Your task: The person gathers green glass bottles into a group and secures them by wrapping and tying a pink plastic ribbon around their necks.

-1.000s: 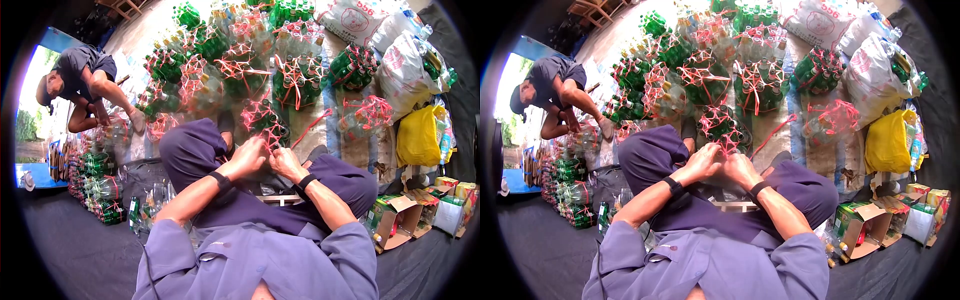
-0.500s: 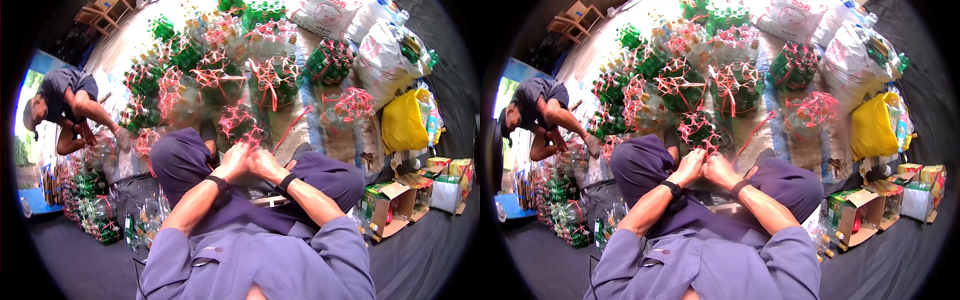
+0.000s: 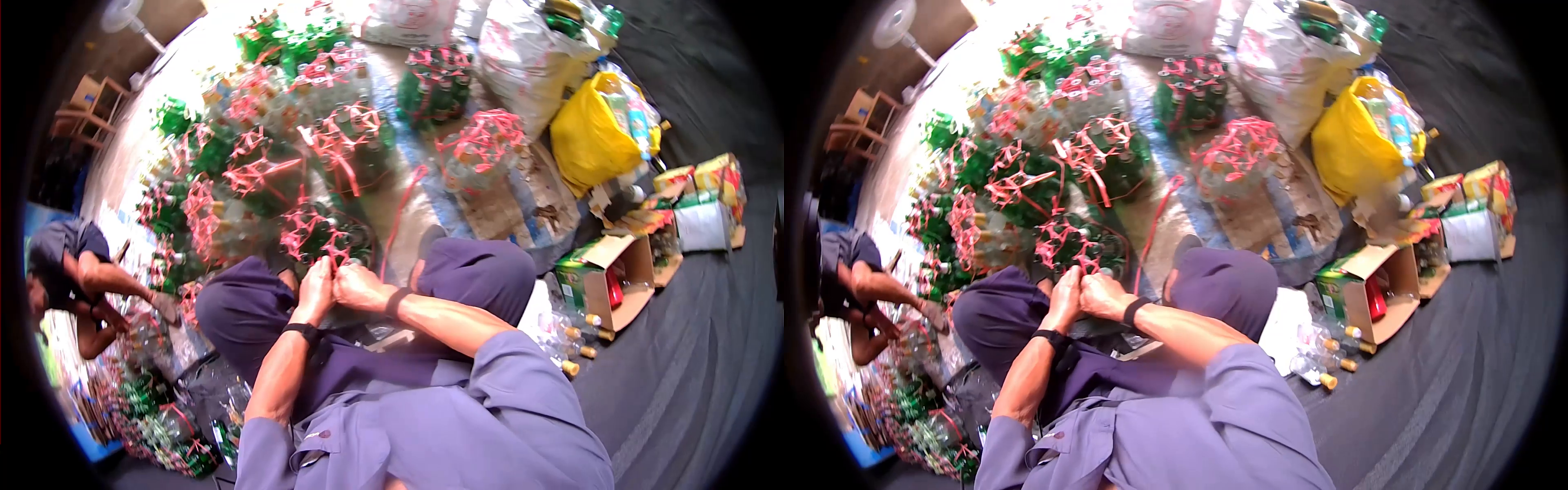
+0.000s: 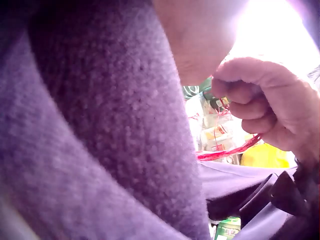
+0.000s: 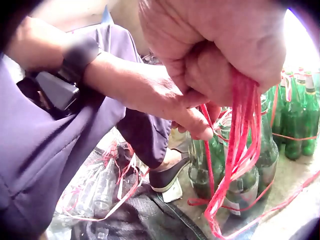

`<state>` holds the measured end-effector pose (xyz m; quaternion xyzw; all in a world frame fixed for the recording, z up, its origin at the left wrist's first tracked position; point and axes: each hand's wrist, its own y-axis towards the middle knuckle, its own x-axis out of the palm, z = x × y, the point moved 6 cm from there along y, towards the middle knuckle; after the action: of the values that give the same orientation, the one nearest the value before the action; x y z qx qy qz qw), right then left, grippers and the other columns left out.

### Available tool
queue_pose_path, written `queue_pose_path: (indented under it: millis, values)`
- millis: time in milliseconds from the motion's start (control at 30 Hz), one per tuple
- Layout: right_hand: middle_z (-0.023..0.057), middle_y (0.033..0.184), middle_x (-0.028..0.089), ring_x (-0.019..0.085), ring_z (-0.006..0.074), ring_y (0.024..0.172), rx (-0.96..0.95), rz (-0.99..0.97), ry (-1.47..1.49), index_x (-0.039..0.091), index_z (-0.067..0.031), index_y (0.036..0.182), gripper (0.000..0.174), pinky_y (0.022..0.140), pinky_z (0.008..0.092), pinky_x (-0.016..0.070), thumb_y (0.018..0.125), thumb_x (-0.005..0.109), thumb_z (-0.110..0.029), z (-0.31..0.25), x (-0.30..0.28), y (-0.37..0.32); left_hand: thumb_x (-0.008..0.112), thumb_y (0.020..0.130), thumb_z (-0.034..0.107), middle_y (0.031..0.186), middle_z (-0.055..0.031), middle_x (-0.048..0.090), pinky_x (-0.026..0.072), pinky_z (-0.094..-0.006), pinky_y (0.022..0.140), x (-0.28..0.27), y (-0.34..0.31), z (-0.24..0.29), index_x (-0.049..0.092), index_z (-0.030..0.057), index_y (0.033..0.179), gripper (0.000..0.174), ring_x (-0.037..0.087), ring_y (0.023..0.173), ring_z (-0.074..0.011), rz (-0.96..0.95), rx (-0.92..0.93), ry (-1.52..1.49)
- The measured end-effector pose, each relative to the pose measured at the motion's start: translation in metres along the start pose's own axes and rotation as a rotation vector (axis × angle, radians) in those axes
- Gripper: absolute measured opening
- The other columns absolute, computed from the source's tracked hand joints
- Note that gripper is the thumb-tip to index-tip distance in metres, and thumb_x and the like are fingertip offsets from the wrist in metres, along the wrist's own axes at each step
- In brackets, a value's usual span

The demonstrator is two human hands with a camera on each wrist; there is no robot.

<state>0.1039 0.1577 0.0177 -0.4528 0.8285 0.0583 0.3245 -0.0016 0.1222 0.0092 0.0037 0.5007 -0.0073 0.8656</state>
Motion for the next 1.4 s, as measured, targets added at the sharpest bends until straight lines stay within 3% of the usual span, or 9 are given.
queue_pose_path:
  millis: [33, 267, 433, 667, 733, 1000, 1133, 1167, 1400]
  values:
    - [0.0252, 0.068, 0.064, 0.067, 0.0394, 0.065, -0.096, 0.176, -0.009, 0.062, 0.0031, 0.067, 0.024, 0.063, 0.0521, 0.0537, 0.083, 0.056, -0.014, 0.003, 0.004, 0.0, 0.065, 0.082, 0.01, 0.099, -0.0221, 0.061, 0.0514, -0.0492, 0.083, -0.002, 0.002, 0.004, 0.051, 0.0002, 0.108, 0.032, 0.062, 0.096, -0.0424, -0.013, -0.007, -0.033]
    - [0.0299, 0.074, 0.065, 0.068, 0.0451, 0.074, 0.1, 0.167, 0.175, 0.066, 0.0052, 0.072, 0.026, 0.07, 0.0533, 0.0545, 0.084, 0.056, -0.016, -0.01, -0.02, -0.011, 0.065, 0.081, 0.007, 0.094, -0.0204, 0.06, 0.0503, -0.049, 0.08, -0.002, 0.005, 0.005, 0.05, 0.0036, 0.1, 0.025, 0.061, 0.094, -0.0418, -0.043, -0.031, -0.116]
    - [0.0279, 0.069, 0.065, 0.067, 0.0437, 0.071, 0.011, 0.192, 0.154, 0.064, 0.004, 0.066, 0.027, 0.067, 0.0527, 0.0538, 0.082, 0.061, -0.018, -0.007, -0.011, -0.004, 0.065, 0.08, 0.004, 0.094, -0.0239, 0.06, 0.0487, -0.0509, 0.081, -0.004, 0.0, -0.003, 0.05, 0.0018, 0.099, 0.025, 0.06, 0.094, -0.045, -0.032, -0.077, -0.113]
    - [0.0242, 0.073, 0.065, 0.066, 0.0431, 0.074, 0.019, 0.178, 0.166, 0.061, 0.0019, 0.077, 0.019, 0.068, 0.0522, 0.0526, 0.083, 0.062, -0.016, -0.005, -0.01, -0.016, 0.067, 0.078, 0.006, 0.093, -0.0241, 0.061, 0.0504, -0.0507, 0.081, 0.001, 0.0, -0.008, 0.051, 0.0011, 0.097, 0.026, 0.061, 0.093, -0.0445, -0.02, -0.141, -0.103]
    - [0.0313, 0.082, 0.067, 0.067, 0.0485, 0.081, 0.011, 0.149, 0.172, 0.066, 0.0058, 0.083, 0.026, 0.073, 0.0564, 0.0536, 0.087, 0.056, -0.018, -0.004, -0.008, -0.016, 0.067, 0.077, 0.006, 0.093, -0.0242, 0.062, 0.0508, -0.0506, 0.081, 0.002, -0.001, -0.01, 0.052, 0.001, 0.097, 0.026, 0.061, 0.093, -0.0445, -0.013, -0.148, -0.081]
    - [0.0273, 0.076, 0.067, 0.068, 0.045, 0.077, -0.119, 0.168, 0.142, 0.065, 0.0025, 0.076, 0.021, 0.07, 0.0541, 0.0552, 0.085, 0.059, -0.015, 0.001, 0.003, -0.017, 0.069, 0.075, 0.005, 0.091, -0.023, 0.062, 0.0515, -0.0502, 0.081, 0.003, -0.003, -0.01, 0.054, -0.0005, 0.094, 0.025, 0.061, 0.092, -0.0438, 0.052, -0.124, -0.094]
    - [0.0274, 0.075, 0.066, 0.068, 0.044, 0.076, -0.034, 0.135, 0.169, 0.066, 0.0013, 0.075, 0.019, 0.07, 0.0535, 0.0554, 0.084, 0.06, -0.015, -0.011, -0.009, -0.02, 0.072, 0.074, 0.004, 0.089, -0.0225, 0.062, 0.0506, -0.0499, 0.08, -0.002, -0.002, -0.005, 0.054, 0.0004, 0.093, 0.026, 0.061, 0.092, -0.0433, 0.051, -0.134, -0.094]
    - [0.0195, 0.059, 0.058, 0.06, 0.0407, 0.056, -0.155, 0.317, 0.181, 0.057, -0.001, 0.066, 0.019, 0.054, 0.0481, 0.0479, 0.078, 0.067, -0.012, -0.011, -0.006, -0.021, 0.071, 0.074, 0.005, 0.089, -0.0223, 0.062, 0.0506, -0.0498, 0.081, -0.001, -0.003, -0.008, 0.054, 0.0005, 0.093, 0.026, 0.061, 0.093, -0.0432, 0.064, -0.125, -0.096]
    - [0.0166, 0.059, 0.06, 0.061, 0.0338, 0.053, -0.296, 0.304, 0.083, 0.061, -0.0012, 0.062, 0.017, 0.053, 0.0459, 0.0493, 0.077, 0.061, -0.011, -0.022, -0.009, -0.024, 0.066, 0.075, 0.005, 0.092, -0.0211, 0.063, 0.0501, -0.0503, 0.085, -0.002, -0.005, -0.009, 0.055, 0.0014, 0.095, 0.023, 0.061, 0.095, -0.042, 0.066, -0.133, -0.094]
